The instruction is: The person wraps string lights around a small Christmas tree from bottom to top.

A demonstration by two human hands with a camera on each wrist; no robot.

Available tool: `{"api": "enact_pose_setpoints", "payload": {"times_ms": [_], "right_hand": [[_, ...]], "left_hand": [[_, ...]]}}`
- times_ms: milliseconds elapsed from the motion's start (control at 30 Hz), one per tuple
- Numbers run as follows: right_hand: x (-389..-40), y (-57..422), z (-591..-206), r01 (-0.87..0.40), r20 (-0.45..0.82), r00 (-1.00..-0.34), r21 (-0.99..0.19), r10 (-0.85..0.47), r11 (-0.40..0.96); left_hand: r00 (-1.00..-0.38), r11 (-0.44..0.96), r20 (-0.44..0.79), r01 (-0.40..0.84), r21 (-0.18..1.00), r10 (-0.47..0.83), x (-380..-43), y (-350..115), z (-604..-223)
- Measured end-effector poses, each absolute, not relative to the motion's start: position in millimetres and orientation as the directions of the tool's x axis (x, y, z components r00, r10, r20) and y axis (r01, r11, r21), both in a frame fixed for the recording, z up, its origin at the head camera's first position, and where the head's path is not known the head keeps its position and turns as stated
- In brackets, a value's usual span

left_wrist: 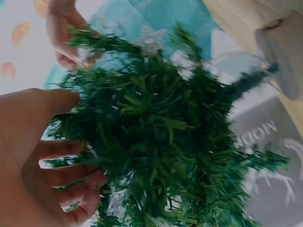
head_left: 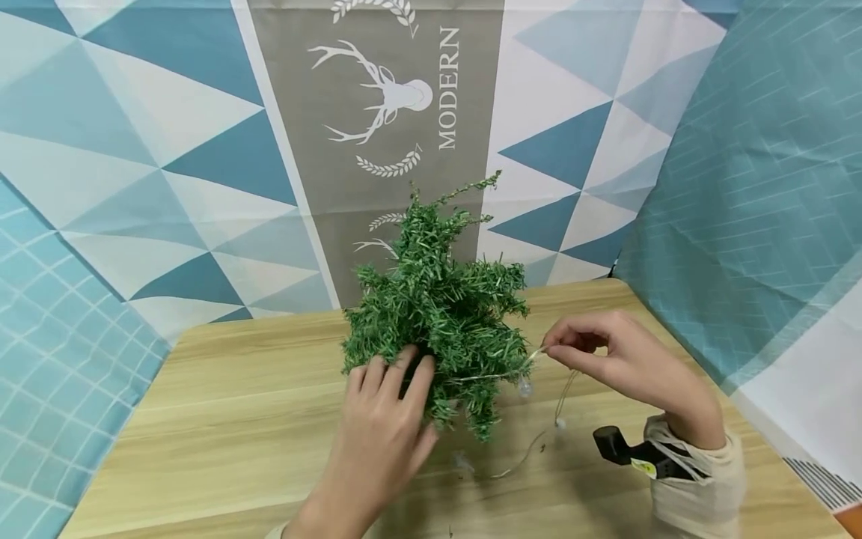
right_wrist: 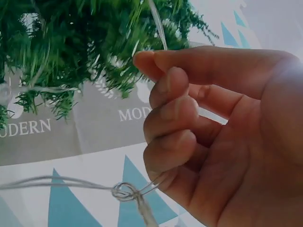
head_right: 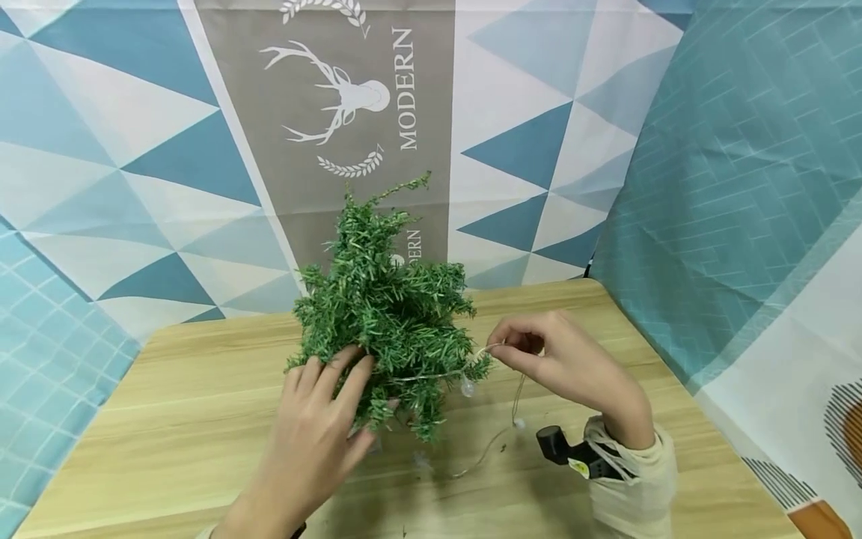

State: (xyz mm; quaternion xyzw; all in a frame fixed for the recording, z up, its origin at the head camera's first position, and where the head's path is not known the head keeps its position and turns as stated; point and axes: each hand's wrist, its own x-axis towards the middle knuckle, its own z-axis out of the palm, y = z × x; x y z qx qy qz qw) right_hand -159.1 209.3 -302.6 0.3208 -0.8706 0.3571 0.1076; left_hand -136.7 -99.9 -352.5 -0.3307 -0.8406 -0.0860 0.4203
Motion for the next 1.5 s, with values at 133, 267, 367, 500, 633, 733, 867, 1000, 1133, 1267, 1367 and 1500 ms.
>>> {"api": "enact_pose_setpoints", "payload": {"times_ms": [133,267,367,500,633,733,867,1000,1133,1267,1367,1500], "right_hand": [[-165,214,-304,-0.615,0.317,-0.775,-0.576,-0.547,0.537],[-173,221,-309,-0.57,0.216,-0.789,-0.607,-0.575,0.554],[-180,229,-314,-0.522,0.201,-0.83,-0.608,-0.52,0.598],[-193,239,-323,-0.458,0.215,-0.881,-0.604,-0.421,0.652],[-209,248,-332,-0.429,0.265,-0.903,-0.625,-0.339,0.652],[-220,255,-340,-0.406,0.33,-0.911,-0.616,-0.248,0.675],[-227,258,-347,-0.362,0.429,-0.899,-0.611,-0.09,0.704],[-229,255,-350,-0.33,0.513,-0.857,-0.62,0.05,0.712],[-238,252,-351,-0.391,0.52,-0.838,-0.785,0.168,0.481],[-247,251,-351,-0.511,0.481,-0.859,-0.83,0.176,-0.224],[-254,251,-349,-0.471,0.51,-0.855,-0.693,0.091,-0.546],[-262,253,-341,-0.401,0.537,-0.843,-0.596,0.027,-0.696]], "left_hand": [[-0.425,0.767,0.779,0.632,-0.11,0.462,-145,-106,-356],[-0.417,0.754,0.785,0.65,-0.094,0.458,-148,-113,-358],[-0.408,0.741,0.785,0.665,-0.093,0.466,-149,-118,-359],[-0.405,0.737,0.788,0.67,-0.091,0.465,-149,-120,-359],[-0.392,0.732,0.801,0.676,-0.083,0.453,-149,-120,-359],[-0.395,0.73,0.799,0.679,-0.077,0.453,-149,-120,-359],[-0.392,0.724,0.797,0.685,-0.081,0.46,-148,-120,-358],[-0.389,0.719,0.797,0.691,-0.079,0.462,-148,-120,-356],[-0.413,0.73,0.782,0.679,-0.078,0.467,-148,-118,-354],[-0.417,0.732,0.777,0.677,-0.08,0.471,-149,-116,-352],[-0.418,0.735,0.782,0.673,-0.076,0.463,-148,-117,-350],[-0.414,0.742,0.786,0.665,-0.084,0.46,-146,-117,-350]]}}
